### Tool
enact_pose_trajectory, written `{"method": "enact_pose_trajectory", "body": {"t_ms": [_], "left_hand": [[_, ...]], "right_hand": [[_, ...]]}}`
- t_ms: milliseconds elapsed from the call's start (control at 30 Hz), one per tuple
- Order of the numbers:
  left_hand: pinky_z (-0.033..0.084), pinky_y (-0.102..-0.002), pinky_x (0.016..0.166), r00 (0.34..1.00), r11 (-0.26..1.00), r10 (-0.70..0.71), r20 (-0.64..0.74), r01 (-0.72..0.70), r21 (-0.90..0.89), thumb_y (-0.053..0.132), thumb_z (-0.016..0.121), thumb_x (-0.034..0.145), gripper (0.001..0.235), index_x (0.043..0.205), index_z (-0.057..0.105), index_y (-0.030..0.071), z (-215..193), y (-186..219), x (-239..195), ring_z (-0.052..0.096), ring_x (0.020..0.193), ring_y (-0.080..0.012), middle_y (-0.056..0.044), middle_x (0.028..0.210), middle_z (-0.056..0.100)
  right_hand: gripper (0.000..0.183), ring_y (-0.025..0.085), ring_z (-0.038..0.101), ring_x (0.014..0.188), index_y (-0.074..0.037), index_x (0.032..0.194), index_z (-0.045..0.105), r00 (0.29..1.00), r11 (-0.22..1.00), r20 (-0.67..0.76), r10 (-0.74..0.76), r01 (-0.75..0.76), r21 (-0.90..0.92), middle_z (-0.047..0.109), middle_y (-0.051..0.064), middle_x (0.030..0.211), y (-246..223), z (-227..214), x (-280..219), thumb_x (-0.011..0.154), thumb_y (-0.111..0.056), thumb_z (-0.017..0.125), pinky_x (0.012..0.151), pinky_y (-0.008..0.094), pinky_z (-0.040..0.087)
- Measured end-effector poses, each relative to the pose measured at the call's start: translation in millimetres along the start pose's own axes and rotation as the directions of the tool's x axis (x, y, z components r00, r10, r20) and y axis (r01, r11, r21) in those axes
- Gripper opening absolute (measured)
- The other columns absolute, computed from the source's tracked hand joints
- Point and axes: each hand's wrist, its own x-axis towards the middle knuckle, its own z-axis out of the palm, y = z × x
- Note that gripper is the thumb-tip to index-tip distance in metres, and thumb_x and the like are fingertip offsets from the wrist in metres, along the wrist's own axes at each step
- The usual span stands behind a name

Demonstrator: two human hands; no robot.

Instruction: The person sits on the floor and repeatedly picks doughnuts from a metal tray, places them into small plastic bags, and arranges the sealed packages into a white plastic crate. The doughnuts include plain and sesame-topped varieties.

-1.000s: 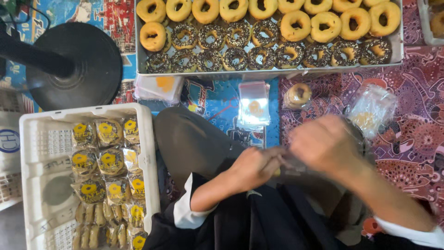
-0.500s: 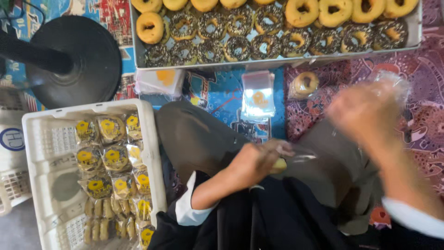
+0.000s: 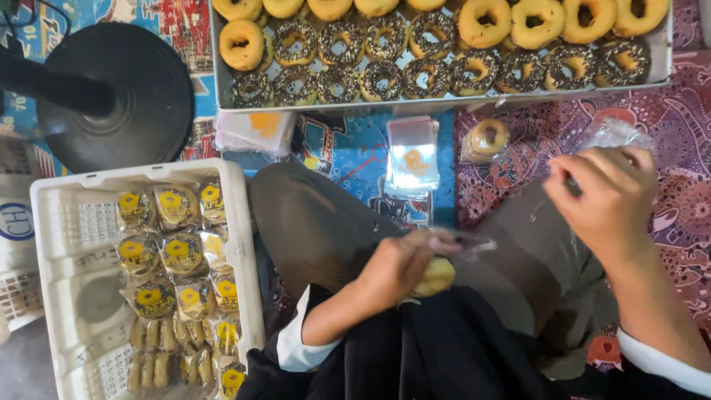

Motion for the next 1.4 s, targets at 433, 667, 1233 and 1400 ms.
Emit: {"method": "enact_pose_trajectory", "body": {"t_ms": [433, 667, 1233, 1400], "left_hand": [[0.053, -0.044, 0.092, 0.969, 0.874, 0.191, 0.156, -0.240, 0.423, 0.007, 0.065, 0.098, 0.008, 0.094, 0.064, 0.001, -11.8, -22.3, 1.0, 0.073, 0.104, -0.0308, -0.013, 0.122, 0.073], [0.020, -0.053, 0.138, 0.913, 0.942, 0.336, 0.233, -0.329, -0.069, 0.009, 0.062, 0.104, 0.026, 0.128, 0.068, 0.000, -29.4, -37.9, 26.5, 0.042, 0.151, -0.0371, -0.016, 0.151, 0.054], [0.050, -0.028, 0.079, 0.473, 0.931, 0.127, -0.872, 0.245, 0.269, 0.007, 0.071, 0.098, 0.010, 0.102, 0.071, -0.001, -103.2, -80.3, -85.3, 0.063, 0.084, -0.0152, -0.009, 0.089, 0.069], [0.054, -0.026, 0.068, 0.560, 0.921, -0.229, -0.796, 0.390, 0.010, 0.012, 0.074, 0.090, 0.022, 0.109, 0.072, 0.001, -100.7, -120.7, -91.4, 0.070, 0.073, -0.0090, -0.004, 0.080, 0.076]], "right_hand": [[0.010, 0.031, 0.068, 0.099, -0.004, 0.105, 0.074, 0.957, 0.962, 0.215, 0.195, -0.144, -0.232, 0.072, 0.014, 0.102, 30.2, 26.9, 2.4, 0.096, -0.010, 0.072, 0.102, 0.052, 0.046], [0.052, 0.029, 0.064, 0.119, -0.009, 0.122, 0.070, 0.688, 0.508, 0.680, -0.253, -0.504, 0.699, 0.070, 0.015, 0.124, -7.6, 140.0, -143.1, 0.076, -0.027, 0.088, 0.106, 0.043, 0.047], [0.020, 0.013, 0.069, 0.088, -0.004, 0.099, 0.082, 0.897, 0.195, 0.433, 0.093, -0.443, 0.875, 0.080, 0.005, 0.091, -166.0, 275.0, -42.4, 0.094, -0.022, 0.077, 0.087, 0.028, 0.053], [0.031, 0.008, 0.072, 0.077, -0.003, 0.108, 0.073, 0.645, -0.289, 0.761, 0.062, -0.719, 0.633, 0.078, 0.002, 0.086, -155.8, 299.4, -78.1, 0.086, -0.024, 0.080, 0.074, 0.023, 0.056]]}}
